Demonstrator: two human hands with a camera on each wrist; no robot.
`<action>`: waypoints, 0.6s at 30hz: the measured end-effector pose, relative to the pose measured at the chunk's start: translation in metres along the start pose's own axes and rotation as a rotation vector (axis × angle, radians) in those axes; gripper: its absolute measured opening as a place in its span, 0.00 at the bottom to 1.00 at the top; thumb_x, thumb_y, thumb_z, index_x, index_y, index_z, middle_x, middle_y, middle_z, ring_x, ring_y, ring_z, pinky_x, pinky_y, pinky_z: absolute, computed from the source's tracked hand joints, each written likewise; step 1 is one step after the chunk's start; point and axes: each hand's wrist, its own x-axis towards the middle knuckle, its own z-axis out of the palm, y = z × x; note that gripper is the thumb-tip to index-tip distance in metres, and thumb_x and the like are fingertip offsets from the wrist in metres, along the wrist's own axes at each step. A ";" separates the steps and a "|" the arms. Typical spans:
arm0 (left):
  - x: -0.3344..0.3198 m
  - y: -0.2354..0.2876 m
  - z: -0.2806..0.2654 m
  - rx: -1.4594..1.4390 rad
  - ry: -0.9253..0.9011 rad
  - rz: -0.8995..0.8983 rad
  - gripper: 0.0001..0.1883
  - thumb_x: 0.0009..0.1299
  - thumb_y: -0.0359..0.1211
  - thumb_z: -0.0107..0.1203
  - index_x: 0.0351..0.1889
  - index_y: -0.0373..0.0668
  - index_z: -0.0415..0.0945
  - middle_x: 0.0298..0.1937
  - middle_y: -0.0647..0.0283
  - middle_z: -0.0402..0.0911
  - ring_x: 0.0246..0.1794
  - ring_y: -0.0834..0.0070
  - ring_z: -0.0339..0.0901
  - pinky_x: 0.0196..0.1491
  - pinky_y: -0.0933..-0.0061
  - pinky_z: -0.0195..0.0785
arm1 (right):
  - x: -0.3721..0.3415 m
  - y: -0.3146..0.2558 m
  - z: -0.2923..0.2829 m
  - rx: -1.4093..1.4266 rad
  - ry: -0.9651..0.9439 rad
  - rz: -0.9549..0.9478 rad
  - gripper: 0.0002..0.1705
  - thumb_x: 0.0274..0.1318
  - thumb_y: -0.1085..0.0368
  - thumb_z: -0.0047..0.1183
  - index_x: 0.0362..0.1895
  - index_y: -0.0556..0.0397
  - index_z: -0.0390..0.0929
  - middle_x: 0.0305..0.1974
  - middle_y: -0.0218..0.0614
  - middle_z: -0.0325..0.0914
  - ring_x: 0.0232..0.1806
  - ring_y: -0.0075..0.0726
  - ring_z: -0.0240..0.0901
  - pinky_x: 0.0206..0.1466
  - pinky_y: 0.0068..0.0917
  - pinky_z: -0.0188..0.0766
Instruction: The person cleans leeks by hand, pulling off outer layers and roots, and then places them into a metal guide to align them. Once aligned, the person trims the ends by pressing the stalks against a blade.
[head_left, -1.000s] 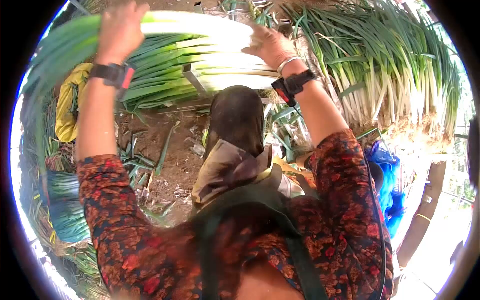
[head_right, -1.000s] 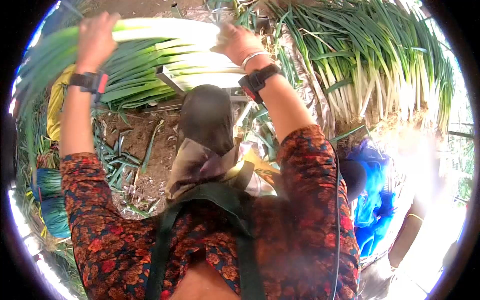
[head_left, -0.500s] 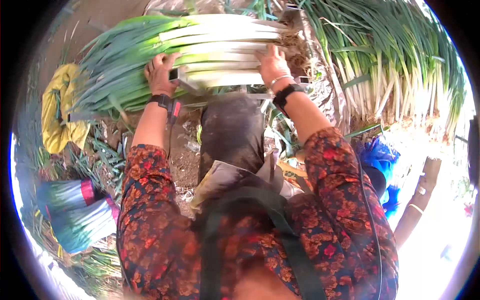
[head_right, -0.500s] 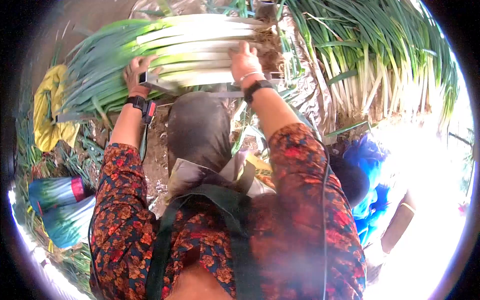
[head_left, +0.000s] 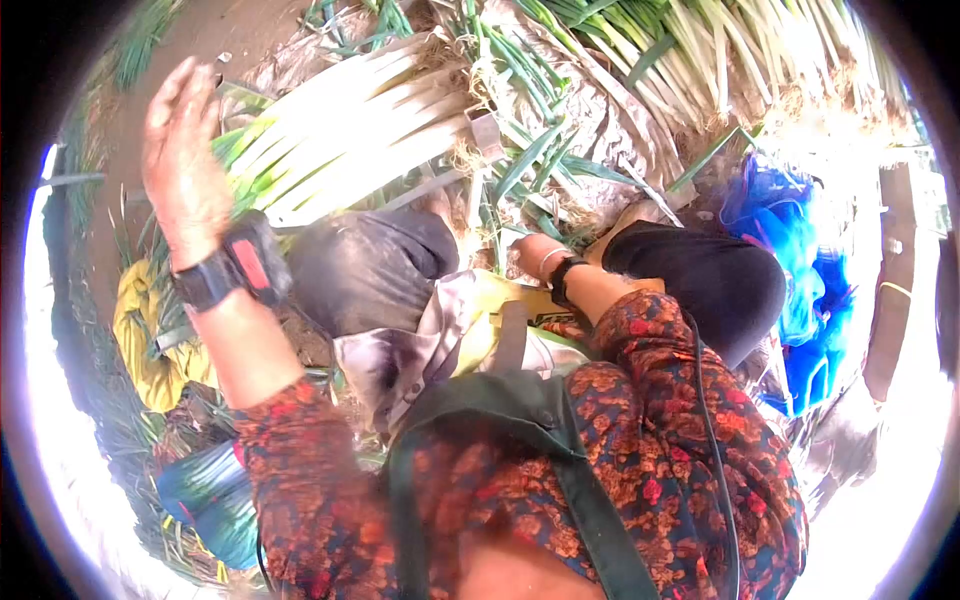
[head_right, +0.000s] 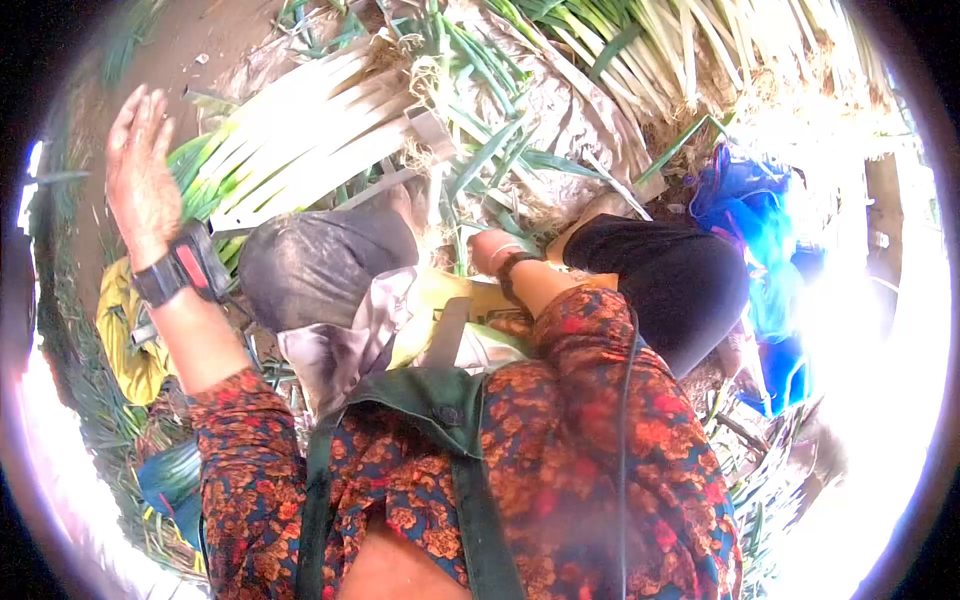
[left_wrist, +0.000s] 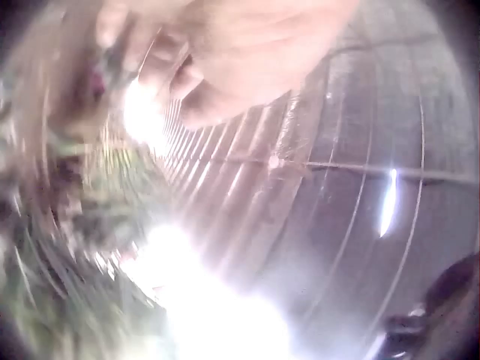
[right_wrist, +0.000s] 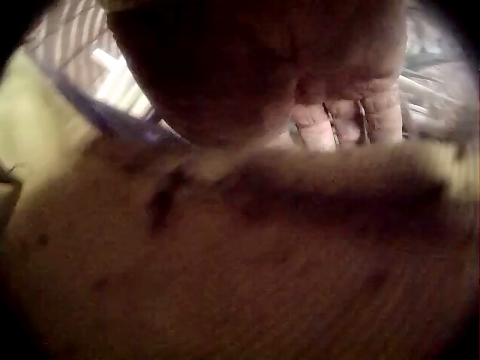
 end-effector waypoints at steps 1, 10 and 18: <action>-0.004 0.006 0.027 -0.096 -0.048 -0.012 0.20 0.72 0.34 0.51 0.60 0.37 0.68 0.60 0.57 0.70 0.63 0.69 0.66 0.67 0.63 0.57 | 0.010 0.017 -0.003 -0.048 -0.033 0.049 0.16 0.52 0.67 0.45 0.43 0.51 0.82 0.42 0.49 0.80 0.46 0.49 0.77 0.50 0.41 0.73; -0.026 -0.013 0.181 -0.405 -0.341 -0.588 0.12 0.70 0.32 0.54 0.49 0.41 0.75 0.47 0.67 0.78 0.47 0.79 0.73 0.49 0.70 0.72 | 0.058 0.133 -0.041 0.102 0.304 0.490 0.16 0.55 0.56 0.48 0.39 0.52 0.81 0.39 0.50 0.80 0.42 0.53 0.78 0.46 0.43 0.75; -0.006 -0.029 0.190 -0.351 -0.387 -0.552 0.13 0.72 0.32 0.50 0.52 0.36 0.72 0.51 0.61 0.78 0.53 0.74 0.74 0.56 0.70 0.65 | 0.095 0.121 -0.052 0.160 0.212 0.497 0.25 0.51 0.51 0.54 0.52 0.49 0.75 0.46 0.50 0.78 0.48 0.53 0.76 0.52 0.44 0.72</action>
